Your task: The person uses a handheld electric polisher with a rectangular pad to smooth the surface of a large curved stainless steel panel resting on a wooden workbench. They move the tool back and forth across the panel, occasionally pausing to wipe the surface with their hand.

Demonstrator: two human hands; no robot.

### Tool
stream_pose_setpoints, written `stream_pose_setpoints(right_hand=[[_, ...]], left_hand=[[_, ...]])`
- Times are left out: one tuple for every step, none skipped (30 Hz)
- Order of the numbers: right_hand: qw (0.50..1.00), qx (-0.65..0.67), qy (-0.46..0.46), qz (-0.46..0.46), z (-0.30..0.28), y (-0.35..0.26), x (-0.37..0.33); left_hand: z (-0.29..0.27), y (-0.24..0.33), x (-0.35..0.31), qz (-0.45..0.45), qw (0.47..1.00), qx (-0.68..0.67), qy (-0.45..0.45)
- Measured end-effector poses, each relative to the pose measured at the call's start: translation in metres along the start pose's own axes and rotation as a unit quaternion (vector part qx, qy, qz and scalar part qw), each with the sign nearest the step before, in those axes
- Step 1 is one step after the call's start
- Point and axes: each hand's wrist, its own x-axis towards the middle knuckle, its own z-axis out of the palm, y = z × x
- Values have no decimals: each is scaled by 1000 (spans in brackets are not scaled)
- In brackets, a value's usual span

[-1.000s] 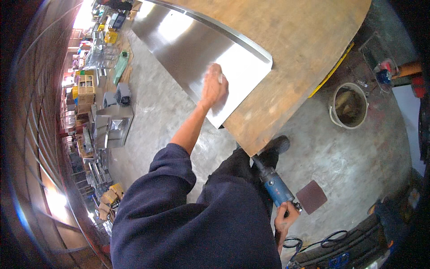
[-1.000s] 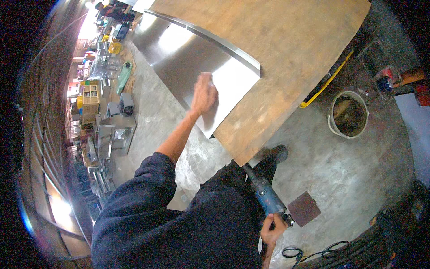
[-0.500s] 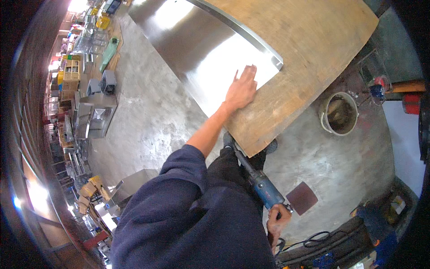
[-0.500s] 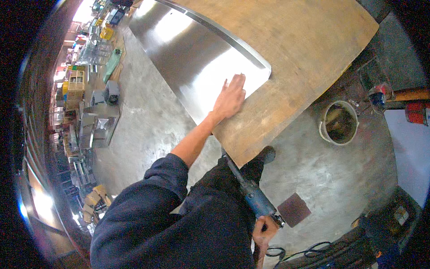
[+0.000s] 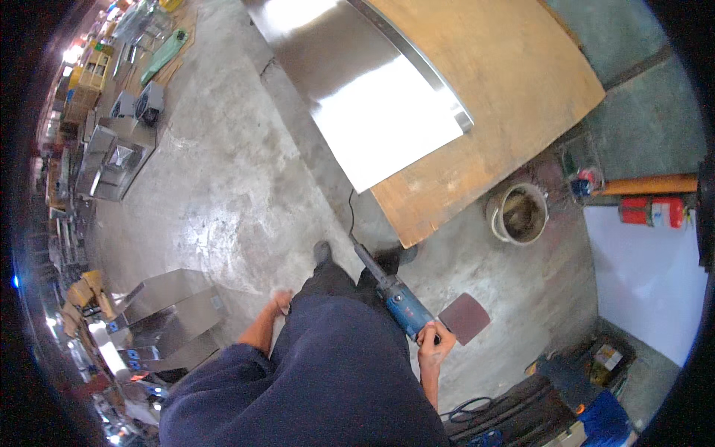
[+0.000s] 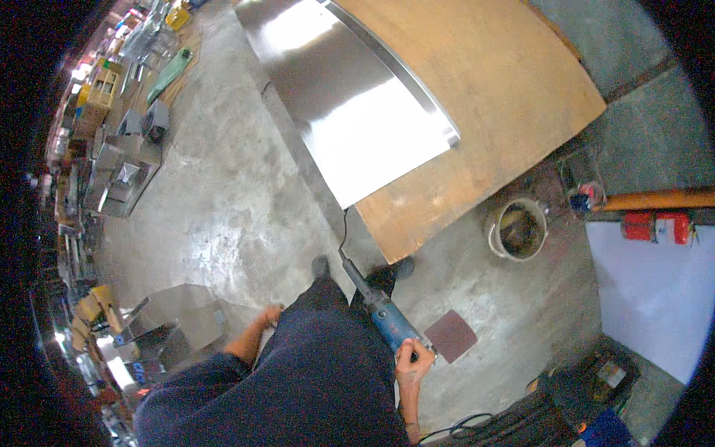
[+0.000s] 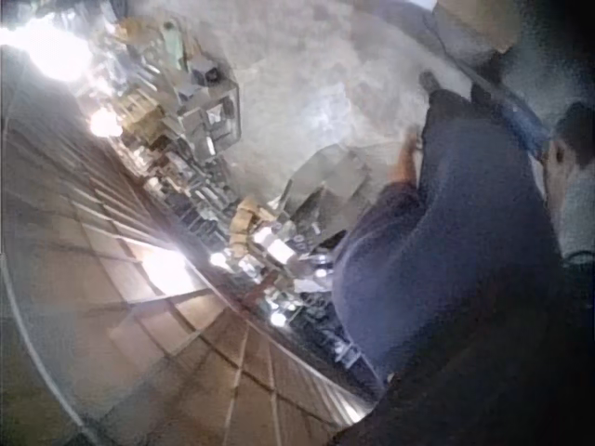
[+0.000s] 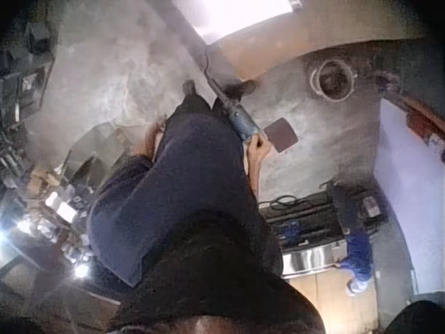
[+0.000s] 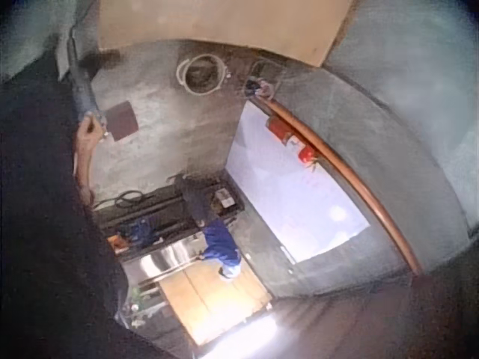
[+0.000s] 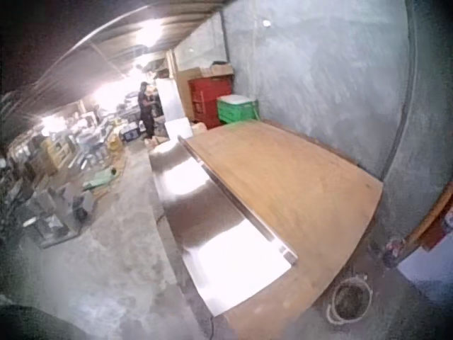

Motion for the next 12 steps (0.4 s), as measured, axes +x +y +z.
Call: stream_pose_setpoints(right_hand=[[1000,1,5,0,5,7,-4],[1000,-1,10,0,10,11,-10],[1000,-5,13,-1,16,13,-17],[1000,18,11,22,24,4,-23],[1000,12,13,9,32,-3,-30],[1000,5,20,-8,41,-8,-38],[999,-4,30,-22,49,-12,-49],[998,-13,24,-51,56,-12,-52],[998,-3,19,-61,68,-12,-61],[997,6,16,-70,80,-15,-71],[997,16,3,-80,96,-15,-79],[993,34,-3,-109,104,-3,-82]], left_hand=[[38,-2,-9,149,978,-140,33],[57,-2,-22,125,966,-225,-7],[60,2,-35,9,942,-330,-56],[53,9,-44,-124,888,-433,-96],[37,15,-49,-217,835,-496,-105],[16,42,-56,-258,817,-507,-91],[-4,73,-62,-256,850,-457,-53],[-28,108,-76,-260,876,-406,-8],[-47,114,-86,-258,901,-347,43],[-54,85,-76,-164,944,-274,80],[-62,35,-50,-69,969,-202,124],[-60,17,-52,-57,971,-203,110]])
